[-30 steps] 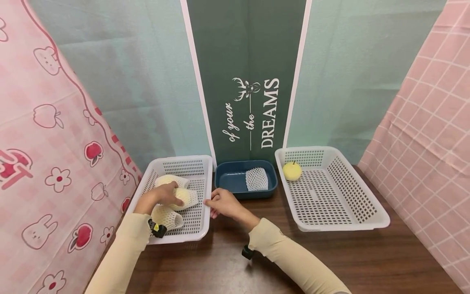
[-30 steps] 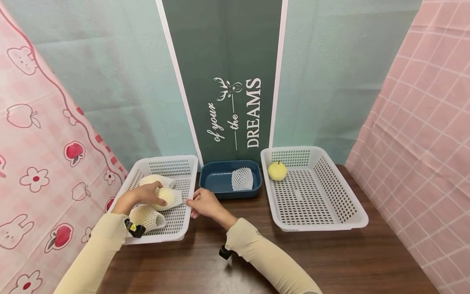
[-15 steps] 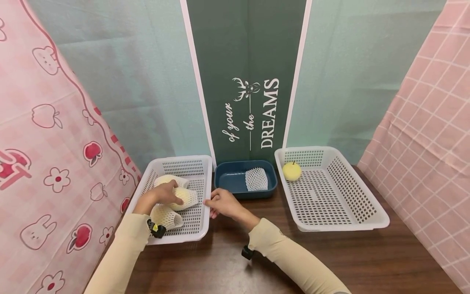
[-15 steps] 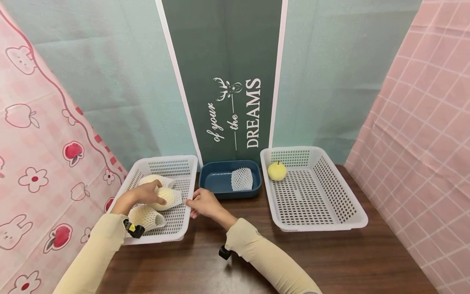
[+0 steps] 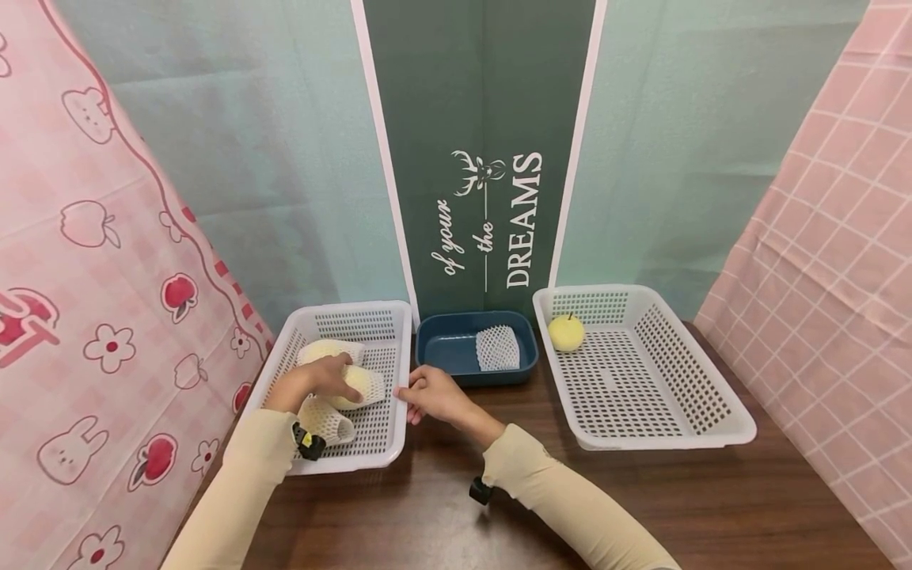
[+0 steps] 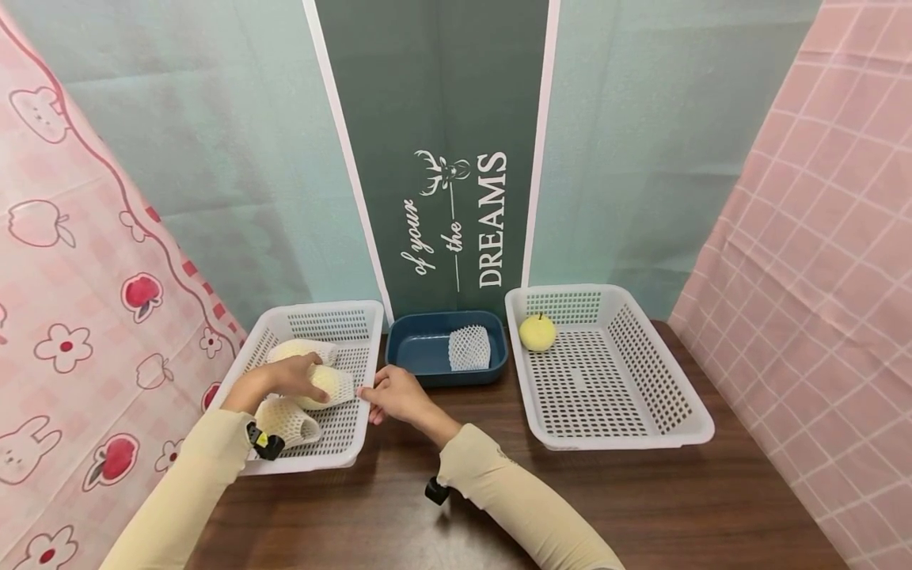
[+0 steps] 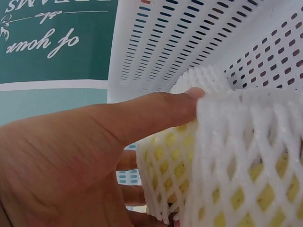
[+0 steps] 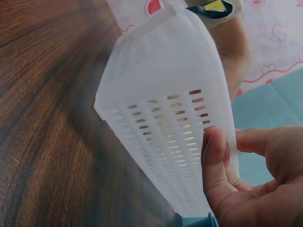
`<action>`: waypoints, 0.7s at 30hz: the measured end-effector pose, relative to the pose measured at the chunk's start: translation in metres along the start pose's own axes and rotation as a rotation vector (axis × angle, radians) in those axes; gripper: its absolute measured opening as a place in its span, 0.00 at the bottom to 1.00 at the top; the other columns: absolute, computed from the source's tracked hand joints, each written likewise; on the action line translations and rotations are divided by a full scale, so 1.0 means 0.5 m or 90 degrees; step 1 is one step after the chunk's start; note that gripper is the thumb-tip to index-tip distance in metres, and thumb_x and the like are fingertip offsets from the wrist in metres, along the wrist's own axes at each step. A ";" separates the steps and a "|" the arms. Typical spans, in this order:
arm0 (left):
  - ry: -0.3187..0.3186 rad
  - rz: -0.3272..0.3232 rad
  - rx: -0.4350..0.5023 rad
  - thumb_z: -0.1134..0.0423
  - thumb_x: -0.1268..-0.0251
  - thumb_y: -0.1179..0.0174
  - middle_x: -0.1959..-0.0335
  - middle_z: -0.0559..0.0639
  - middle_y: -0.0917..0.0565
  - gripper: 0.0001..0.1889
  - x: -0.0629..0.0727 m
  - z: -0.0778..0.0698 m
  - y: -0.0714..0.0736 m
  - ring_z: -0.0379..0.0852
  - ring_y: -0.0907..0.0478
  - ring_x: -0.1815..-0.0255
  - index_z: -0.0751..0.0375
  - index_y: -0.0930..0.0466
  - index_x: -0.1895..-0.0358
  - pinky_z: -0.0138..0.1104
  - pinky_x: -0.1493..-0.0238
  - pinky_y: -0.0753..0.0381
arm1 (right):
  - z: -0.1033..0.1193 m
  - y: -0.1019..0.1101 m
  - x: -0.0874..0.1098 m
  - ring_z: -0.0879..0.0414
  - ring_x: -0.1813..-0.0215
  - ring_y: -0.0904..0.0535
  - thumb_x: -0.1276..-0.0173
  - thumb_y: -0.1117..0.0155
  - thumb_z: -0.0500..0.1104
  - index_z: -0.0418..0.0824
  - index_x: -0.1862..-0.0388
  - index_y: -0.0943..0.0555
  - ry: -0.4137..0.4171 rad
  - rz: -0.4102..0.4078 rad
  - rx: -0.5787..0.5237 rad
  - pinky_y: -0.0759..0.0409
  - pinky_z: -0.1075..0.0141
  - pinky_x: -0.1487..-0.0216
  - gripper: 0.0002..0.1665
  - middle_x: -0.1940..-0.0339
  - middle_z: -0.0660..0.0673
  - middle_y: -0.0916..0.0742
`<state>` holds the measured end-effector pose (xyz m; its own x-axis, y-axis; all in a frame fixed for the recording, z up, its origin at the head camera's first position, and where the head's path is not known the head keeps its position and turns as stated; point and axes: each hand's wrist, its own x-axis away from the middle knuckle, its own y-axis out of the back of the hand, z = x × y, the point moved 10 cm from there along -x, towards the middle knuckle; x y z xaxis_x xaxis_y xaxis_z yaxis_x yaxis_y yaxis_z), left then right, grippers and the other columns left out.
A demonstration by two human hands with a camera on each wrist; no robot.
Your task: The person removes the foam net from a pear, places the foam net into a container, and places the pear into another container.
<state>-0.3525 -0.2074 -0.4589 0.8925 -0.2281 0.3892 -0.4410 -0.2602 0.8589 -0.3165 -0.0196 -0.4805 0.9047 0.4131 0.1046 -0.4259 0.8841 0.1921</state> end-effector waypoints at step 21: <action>-0.016 -0.008 0.023 0.54 0.41 0.23 0.53 0.58 0.17 0.33 -0.003 -0.011 -0.003 0.53 0.22 0.54 0.67 0.28 0.39 0.49 0.47 0.21 | 0.004 -0.002 0.003 0.59 0.81 0.18 0.25 0.31 0.39 0.29 0.50 0.23 0.013 0.005 0.004 0.11 0.40 0.58 0.15 0.76 0.45 0.13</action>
<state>-0.3526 -0.2015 -0.4587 0.8953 -0.2477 0.3703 -0.4339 -0.2966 0.8507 -0.3147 -0.0201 -0.4783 0.9015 0.4241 0.0862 -0.4327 0.8795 0.1981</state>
